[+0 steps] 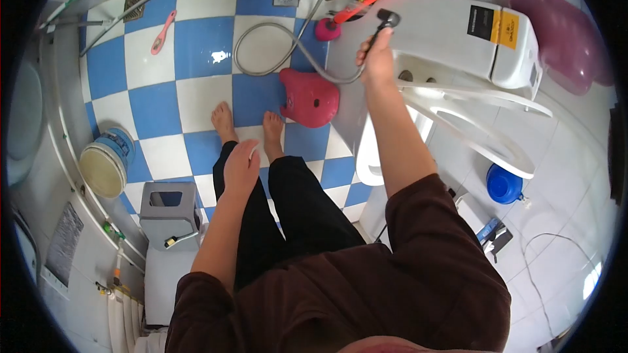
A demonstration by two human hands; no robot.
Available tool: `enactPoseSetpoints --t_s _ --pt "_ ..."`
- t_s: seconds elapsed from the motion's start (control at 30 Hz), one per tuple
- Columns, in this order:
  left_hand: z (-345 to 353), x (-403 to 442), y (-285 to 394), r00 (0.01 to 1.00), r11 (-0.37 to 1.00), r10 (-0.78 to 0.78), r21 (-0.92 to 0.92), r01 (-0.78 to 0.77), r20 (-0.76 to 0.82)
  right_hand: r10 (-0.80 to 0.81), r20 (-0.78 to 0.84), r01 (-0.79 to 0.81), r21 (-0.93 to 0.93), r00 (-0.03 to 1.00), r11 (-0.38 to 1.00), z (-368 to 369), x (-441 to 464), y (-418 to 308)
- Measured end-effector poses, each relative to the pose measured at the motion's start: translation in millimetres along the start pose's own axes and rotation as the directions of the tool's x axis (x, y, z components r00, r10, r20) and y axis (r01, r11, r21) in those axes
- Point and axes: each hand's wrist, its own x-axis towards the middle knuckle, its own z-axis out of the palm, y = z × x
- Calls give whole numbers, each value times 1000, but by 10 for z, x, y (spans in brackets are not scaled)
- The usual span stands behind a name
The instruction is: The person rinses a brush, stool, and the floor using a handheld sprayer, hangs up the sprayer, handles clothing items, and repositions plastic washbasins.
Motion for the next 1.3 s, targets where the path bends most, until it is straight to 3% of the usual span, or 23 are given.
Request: enactPoseSetpoints --t_s 0.07,0.13,0.2,0.3,0.37,0.53,0.63,0.73,0.77,0.83,0.87,0.9,0.97,1.0,1.1,1.2,1.23,1.27,1.3 --pt "139 382 260 985 991 131 -18 -134 -110 -35 40 37 -54 999 998 126 -233 68" --pt "276 836 641 993 961 48 -267 -76 -111 -41 47 45 -86 998 995 238 -472 138" --pt "560 1268 866 996 761 -34 -648 -29 -84 -28 46 33 -117 999 993 282 -587 280" --pt "545 1632 1360 963 526 -159 -806 270 218 -41 62 54 -226 997 973 332 -733 395" --pt "461 1735 1569 864 351 -146 -791 501 482 -110 54 119 -210 993 970 354 -775 428" --pt "548 1822 1442 870 399 -153 -776 489 470 -246 167 293 -387 955 874 261 -720 420" --pt "498 1811 1339 869 386 -172 -780 492 463 -100 374 283 -475 922 833 139 -593 284" --pt "472 1807 1287 868 368 -238 -786 496 436 243 529 204 -649 813 732 -14 -190 48" --pt "475 1793 1257 862 361 -274 -785 504 427 206 509 233 -669 836 706 -34 -58 -148" --pt "440 1786 1168 886 414 -211 -784 463 413 -74 271 213 -531 960 821 -27 509 -208" --pt "424 1766 1127 895 439 -181 -781 445 408 -365 65 343 -527 929 777 -21 957 -135" --pt "395 1747 1108 899 447 -163 -781 435 407 -635 -41 407 -735 771 542 25 1277 -247" --pt "301 1691 1064 905 467 -136 -779 418 404 -485 -233 340 -469 843 815 131 1871 -504" --pt "270 1655 1027 908 474 -137 -779 410 395 -458 -392 340 -336 798 879 229 2095 -526" --pt "207 1556 983 915 496 -149 -772 396 374 -318 -188 284 -186 929 941 158 2666 -466" --pt "150 1469 987 915 511 -200 -759 403 351 -376 -288 156 -574 881 804 247 1794 -692" --pt "156 1443 980 913 513 -212 -755 407 348 -452 -281 224 -582 847 782 222 1723 -518" --pt "158 1430 985 913 517 -221 -752 408 343 -522 -137 401 -489 842 775 166 1520 -395" --pt "155 1416 999 912 535 -223 -739 410 344 -587 -116 454 -520 801 723 131 1246 -237"
